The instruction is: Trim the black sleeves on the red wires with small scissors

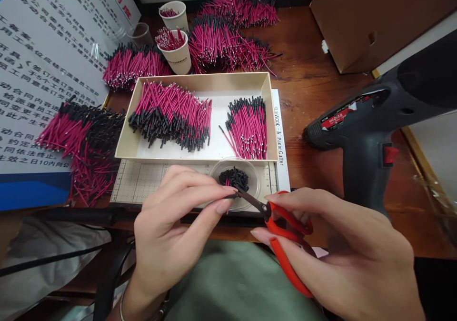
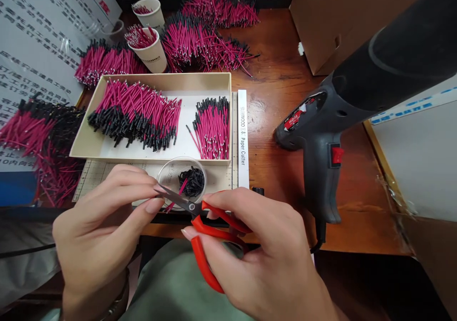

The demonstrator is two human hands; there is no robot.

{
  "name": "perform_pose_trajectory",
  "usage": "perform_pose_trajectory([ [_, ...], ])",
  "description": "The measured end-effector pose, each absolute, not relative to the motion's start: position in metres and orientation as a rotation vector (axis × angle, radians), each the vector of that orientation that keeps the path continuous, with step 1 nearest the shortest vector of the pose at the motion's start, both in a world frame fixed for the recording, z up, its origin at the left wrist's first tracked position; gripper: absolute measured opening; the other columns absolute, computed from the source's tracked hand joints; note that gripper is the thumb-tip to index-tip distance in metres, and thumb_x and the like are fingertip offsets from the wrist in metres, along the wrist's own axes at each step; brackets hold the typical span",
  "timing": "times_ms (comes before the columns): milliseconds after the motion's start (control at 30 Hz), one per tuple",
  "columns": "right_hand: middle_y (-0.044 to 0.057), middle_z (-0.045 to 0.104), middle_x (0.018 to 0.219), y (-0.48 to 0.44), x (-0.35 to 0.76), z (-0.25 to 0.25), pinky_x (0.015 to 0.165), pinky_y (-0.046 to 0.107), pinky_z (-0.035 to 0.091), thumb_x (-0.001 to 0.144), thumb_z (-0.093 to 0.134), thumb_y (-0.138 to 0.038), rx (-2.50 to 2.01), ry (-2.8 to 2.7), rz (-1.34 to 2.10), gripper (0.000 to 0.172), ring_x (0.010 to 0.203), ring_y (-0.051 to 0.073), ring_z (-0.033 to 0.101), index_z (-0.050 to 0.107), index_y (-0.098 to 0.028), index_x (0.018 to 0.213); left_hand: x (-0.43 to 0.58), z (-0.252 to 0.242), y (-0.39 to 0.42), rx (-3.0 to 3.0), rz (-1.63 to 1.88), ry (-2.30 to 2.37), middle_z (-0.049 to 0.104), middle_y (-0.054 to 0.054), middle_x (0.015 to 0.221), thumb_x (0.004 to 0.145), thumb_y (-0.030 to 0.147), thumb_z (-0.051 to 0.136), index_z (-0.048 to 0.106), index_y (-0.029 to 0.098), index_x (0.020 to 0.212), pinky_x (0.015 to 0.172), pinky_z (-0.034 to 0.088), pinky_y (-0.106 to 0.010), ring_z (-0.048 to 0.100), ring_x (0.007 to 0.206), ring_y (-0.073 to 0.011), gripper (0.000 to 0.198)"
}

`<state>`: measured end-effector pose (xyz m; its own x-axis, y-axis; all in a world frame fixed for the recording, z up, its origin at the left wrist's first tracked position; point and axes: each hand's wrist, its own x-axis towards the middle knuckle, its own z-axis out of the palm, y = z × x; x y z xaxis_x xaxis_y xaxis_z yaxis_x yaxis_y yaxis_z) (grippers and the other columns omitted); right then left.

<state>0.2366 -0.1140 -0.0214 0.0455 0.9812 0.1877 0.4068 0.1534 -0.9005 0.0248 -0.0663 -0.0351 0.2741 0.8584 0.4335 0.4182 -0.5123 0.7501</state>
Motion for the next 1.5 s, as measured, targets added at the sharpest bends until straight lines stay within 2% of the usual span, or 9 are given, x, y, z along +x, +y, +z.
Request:
perform_pose_trajectory([
  [167,-0.008,0.080,0.082,-0.1105,0.2379,-0.0205,0.060,0.018,0.062,0.086,0.089,-0.015,-1.409,-1.518,0.784,0.025,0.058,0.010,0.067,0.075,-0.029,0.101,0.0263,-0.0349,-0.0674,2.040,1.159,1.172,0.080,0.001,0.096,0.110,0.012,0.073,0.082,0.027,0.110,0.080,0.056,-0.032,0.068,0.090,-0.0150,0.017],
  [400,-0.009,0.077,0.079,-0.1110,0.2358,-0.0227,0.061,0.021,0.064,0.087,0.086,-0.012,-1.405,-1.527,0.820,0.029,0.057,0.012,0.067,0.074,-0.033,0.104,0.0261,-0.0353,-0.0672,2.022,1.156,1.188,0.081,0.001,0.097,0.110,0.016,0.074,0.083,0.028,0.107,0.079,0.058,-0.033,0.070,0.089,-0.0159,0.015],
  [467,-0.007,0.076,0.078,-0.1114,0.2354,-0.0226,0.055,0.022,0.062,0.087,0.085,-0.013,-1.410,-1.532,0.819,0.028,0.056,0.013,0.067,0.075,-0.033,0.103,0.0266,-0.0357,-0.0674,2.000,1.156,1.192,0.081,0.001,0.097,0.109,0.016,0.075,0.083,0.030,0.107,0.079,0.059,-0.036,0.070,0.089,-0.0173,0.016],
  [567,-0.006,0.076,0.075,-0.1121,0.2351,-0.0235,0.041,0.022,0.052,0.085,0.086,-0.014,-1.412,-1.532,0.806,0.026,0.053,0.014,0.066,0.077,-0.032,0.101,0.0268,-0.0360,-0.0678,1.968,1.154,1.200,0.081,0.001,0.097,0.109,0.016,0.075,0.083,0.032,0.107,0.080,0.059,-0.039,0.071,0.090,-0.0194,0.018],
  [700,-0.003,0.080,0.079,-0.1132,0.2339,-0.0260,0.040,0.021,0.051,0.086,0.085,-0.014,-1.423,-1.491,0.809,0.022,0.056,0.015,0.071,0.079,-0.031,0.099,0.0264,-0.0350,-0.0679,2.018,1.174,1.169,0.080,0.000,0.094,0.108,0.013,0.075,0.083,0.030,0.106,0.077,0.058,-0.038,0.070,0.087,-0.0186,0.018],
  [833,-0.007,0.075,0.070,-0.1121,0.2322,-0.0259,0.036,0.018,0.044,0.085,0.085,-0.012,-1.417,-1.464,0.830,0.022,0.050,0.011,0.066,0.081,-0.030,0.098,0.0261,-0.0353,-0.0680,2.028,1.159,1.198,0.080,0.001,0.094,0.108,0.010,0.074,0.081,0.029,0.106,0.077,0.057,-0.037,0.069,0.087,-0.0171,0.020],
  [1000,-0.008,0.074,0.069,-0.1071,0.2313,-0.0193,0.048,0.015,0.056,0.086,0.088,-0.017,-1.441,-1.443,0.844,0.017,0.052,0.009,0.067,0.078,-0.027,0.094,0.0261,-0.0372,-0.0683,2.050,1.168,1.158,0.080,0.003,0.095,0.108,0.009,0.075,0.080,0.028,0.111,0.078,0.056,-0.035,0.067,0.086,-0.0149,0.020],
  [1167,-0.006,0.074,0.072,-0.1079,0.2325,-0.0206,0.039,0.016,0.049,0.087,0.088,-0.017,-1.417,-1.483,0.844,0.019,0.053,0.011,0.066,0.076,-0.029,0.097,0.0290,-0.0352,-0.0715,1.985,1.156,1.245,0.080,0.001,0.095,0.110,0.016,0.074,0.081,0.031,0.107,0.078,0.058,-0.039,0.070,0.088,-0.0192,0.017],
  [1500,-0.004,0.079,0.076,-0.1093,0.2364,-0.0197,0.043,0.021,0.055,0.086,0.086,-0.016,-1.407,-1.510,0.820,0.020,0.051,0.013,0.067,0.078,-0.029,0.098,0.0261,-0.0368,-0.0677,1.973,1.162,1.192,0.081,0.001,0.095,0.110,0.017,0.075,0.082,0.032,0.107,0.077,0.059,-0.040,0.072,0.087,-0.0199,0.017],
])
